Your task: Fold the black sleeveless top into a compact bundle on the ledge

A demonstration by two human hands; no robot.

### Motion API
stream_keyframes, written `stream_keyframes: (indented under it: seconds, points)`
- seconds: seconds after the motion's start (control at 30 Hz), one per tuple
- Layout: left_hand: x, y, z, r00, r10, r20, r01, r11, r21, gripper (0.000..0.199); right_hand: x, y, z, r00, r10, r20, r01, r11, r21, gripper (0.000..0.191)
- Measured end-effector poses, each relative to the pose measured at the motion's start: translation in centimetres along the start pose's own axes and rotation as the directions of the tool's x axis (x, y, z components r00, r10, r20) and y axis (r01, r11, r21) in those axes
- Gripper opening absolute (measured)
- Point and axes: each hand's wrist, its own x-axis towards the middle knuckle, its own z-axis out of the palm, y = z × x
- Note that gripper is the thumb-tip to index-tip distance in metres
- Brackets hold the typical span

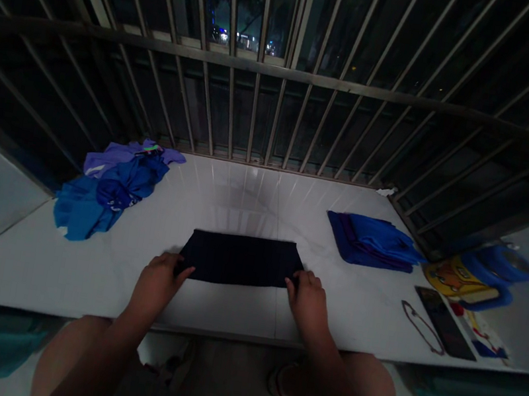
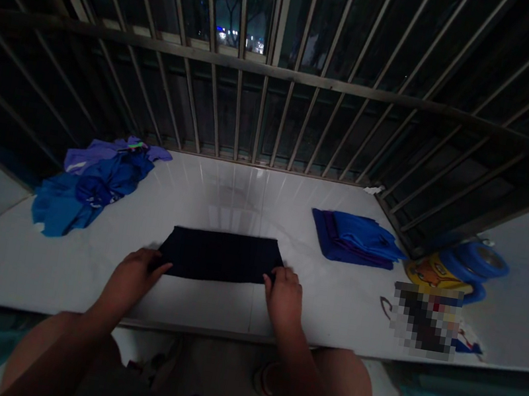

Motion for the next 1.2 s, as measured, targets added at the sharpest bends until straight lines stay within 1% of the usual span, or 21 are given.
stream_keyframes:
  seconds: [0.1, 0.17, 0.27, 0.33, 0.43, 0.53, 0.6, 0.7, 0.8, 0.87, 0.97, 1.1, 1.13, 1.2]
  points:
    - [-0.2, 0.7, 0.2, 0.999, -0.048, 0.012, 0.047, 0.998, 0.036, 0.048, 0.2, -0.3, 0.3, 0.999, 0.027, 0.019, -0.027, 1.000, -0.004, 0.016]
    - [-0.2, 1.1, 0.0, 0.996, -0.078, 0.042, 0.075, 0.995, 0.067, 0.047, 0.3, -0.6, 0.3, 0.997, 0.079, 0.021, -0.078, 0.997, -0.017, 0.020]
    - [0.2, 1.8, -0.5, 0.991, -0.089, 0.100, 0.077, 0.990, 0.116, 0.037, 0.3, -1.2, 0.1, 0.990, 0.139, 0.020, -0.138, 0.990, -0.040, 0.028]
    - [0.5, 2.1, -0.7, 0.992, -0.063, 0.110, 0.048, 0.990, 0.132, 0.030, 0.4, -1.6, 0.0, 0.991, 0.131, 0.033, -0.129, 0.991, -0.039, 0.023]
    - [0.8, 2.4, -1.3, 0.997, -0.036, 0.064, 0.029, 0.995, 0.098, 0.027, 1.2, -1.8, -0.6, 0.994, 0.102, 0.031, -0.103, 0.995, 0.007, 0.017]
    - [0.5, 2.5, -1.9, 0.999, -0.043, -0.013, 0.044, 0.999, 0.030, 0.031, 2.6, -1.6, -1.6, 0.996, 0.085, -0.001, -0.085, 0.990, 0.111, 0.020]
    - [-0.1, 2.5, -2.1, 0.998, -0.033, -0.050, 0.033, 0.999, 0.003, 0.034, 3.6, -1.3, -2.1, 0.997, 0.080, -0.021, -0.074, 0.980, 0.184, 0.022]
    - [-1.2, 2.6, -1.6, 0.999, -0.026, -0.041, 0.027, 0.999, 0.021, 0.035, 4.6, -0.7, -2.2, 0.996, 0.093, -0.009, -0.088, 0.965, 0.246, 0.024]
    - [-2.3, 2.6, -0.6, 0.998, -0.063, 0.010, 0.062, 0.996, 0.062, 0.032, 4.7, 0.0, -1.4, 0.993, 0.106, 0.053, -0.116, 0.966, 0.232, 0.018]
    - [-2.8, 2.5, -0.1, 0.996, -0.086, 0.025, 0.084, 0.995, 0.057, 0.030, 4.3, 0.4, -0.8, 0.991, 0.109, 0.076, -0.123, 0.969, 0.213, 0.015]
    - [-3.3, 1.9, 0.3, 0.997, -0.074, 0.014, 0.074, 0.997, 0.012, 0.030, 3.8, 0.6, -0.3, 0.992, 0.110, 0.057, -0.120, 0.971, 0.209, 0.017]
    - [-4.1, 1.0, 0.4, 1.000, -0.014, -0.027, 0.013, 1.000, -0.013, 0.034, 4.0, 0.5, -0.4, 0.997, 0.071, -0.044, -0.060, 0.977, 0.204, 0.025]
    - [-4.3, 0.8, 0.4, 1.000, -0.002, -0.030, 0.002, 1.000, -0.006, 0.036, 4.1, 0.5, -0.5, 0.997, 0.067, -0.049, -0.056, 0.980, 0.193, 0.026]
    - [-4.5, 0.4, 0.5, 1.000, 0.020, -0.022, -0.020, 1.000, 0.009, 0.038, 4.3, 0.5, -0.4, 0.997, 0.080, -0.020, -0.076, 0.983, 0.166, 0.025]
